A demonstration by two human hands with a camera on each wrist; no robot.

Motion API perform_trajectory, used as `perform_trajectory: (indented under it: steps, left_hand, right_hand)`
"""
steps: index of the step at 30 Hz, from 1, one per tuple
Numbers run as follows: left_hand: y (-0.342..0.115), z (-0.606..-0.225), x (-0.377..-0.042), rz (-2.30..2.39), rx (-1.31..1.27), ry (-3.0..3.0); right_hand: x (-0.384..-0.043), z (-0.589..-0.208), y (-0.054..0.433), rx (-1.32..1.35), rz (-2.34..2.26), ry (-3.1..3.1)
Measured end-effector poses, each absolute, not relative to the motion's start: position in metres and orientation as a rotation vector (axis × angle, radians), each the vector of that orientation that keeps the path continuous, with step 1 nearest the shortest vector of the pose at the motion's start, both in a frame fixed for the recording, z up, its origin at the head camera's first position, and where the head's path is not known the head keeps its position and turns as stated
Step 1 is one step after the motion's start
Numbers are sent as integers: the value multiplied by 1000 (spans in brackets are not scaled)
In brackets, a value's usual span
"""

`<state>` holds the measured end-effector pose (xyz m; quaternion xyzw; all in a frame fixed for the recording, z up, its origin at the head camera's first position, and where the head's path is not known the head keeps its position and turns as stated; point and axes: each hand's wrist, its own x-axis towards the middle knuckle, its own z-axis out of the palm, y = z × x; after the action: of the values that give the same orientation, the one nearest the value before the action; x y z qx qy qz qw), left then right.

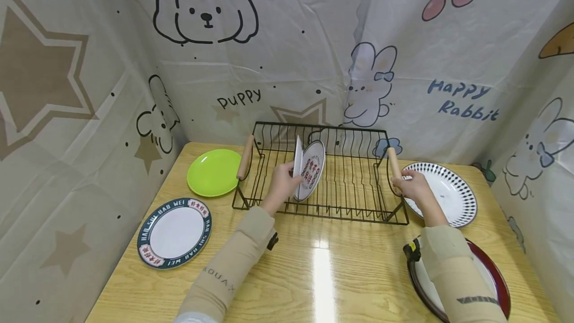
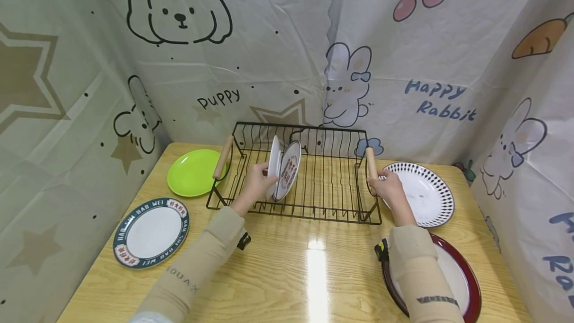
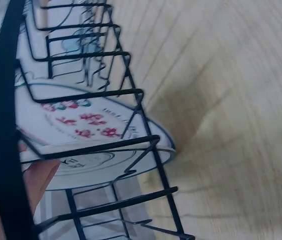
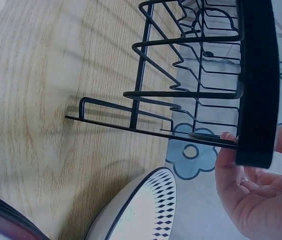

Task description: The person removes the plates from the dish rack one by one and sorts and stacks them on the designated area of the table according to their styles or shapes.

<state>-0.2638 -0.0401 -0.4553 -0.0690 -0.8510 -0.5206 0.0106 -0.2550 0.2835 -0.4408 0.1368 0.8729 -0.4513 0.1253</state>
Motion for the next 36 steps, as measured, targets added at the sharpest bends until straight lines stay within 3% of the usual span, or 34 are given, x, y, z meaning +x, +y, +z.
perform_trajectory:
  steps: [12, 36]
  left_hand:
    - [-53, -431, -263, -1734, -119, -2495]
    - [-97, -371, -231, -1571, -335, -2168]
  right_hand:
    - [-255, -439, 284, 384, -1327, 2543]
    - [-255, -441, 284, 403, -1314, 2543]
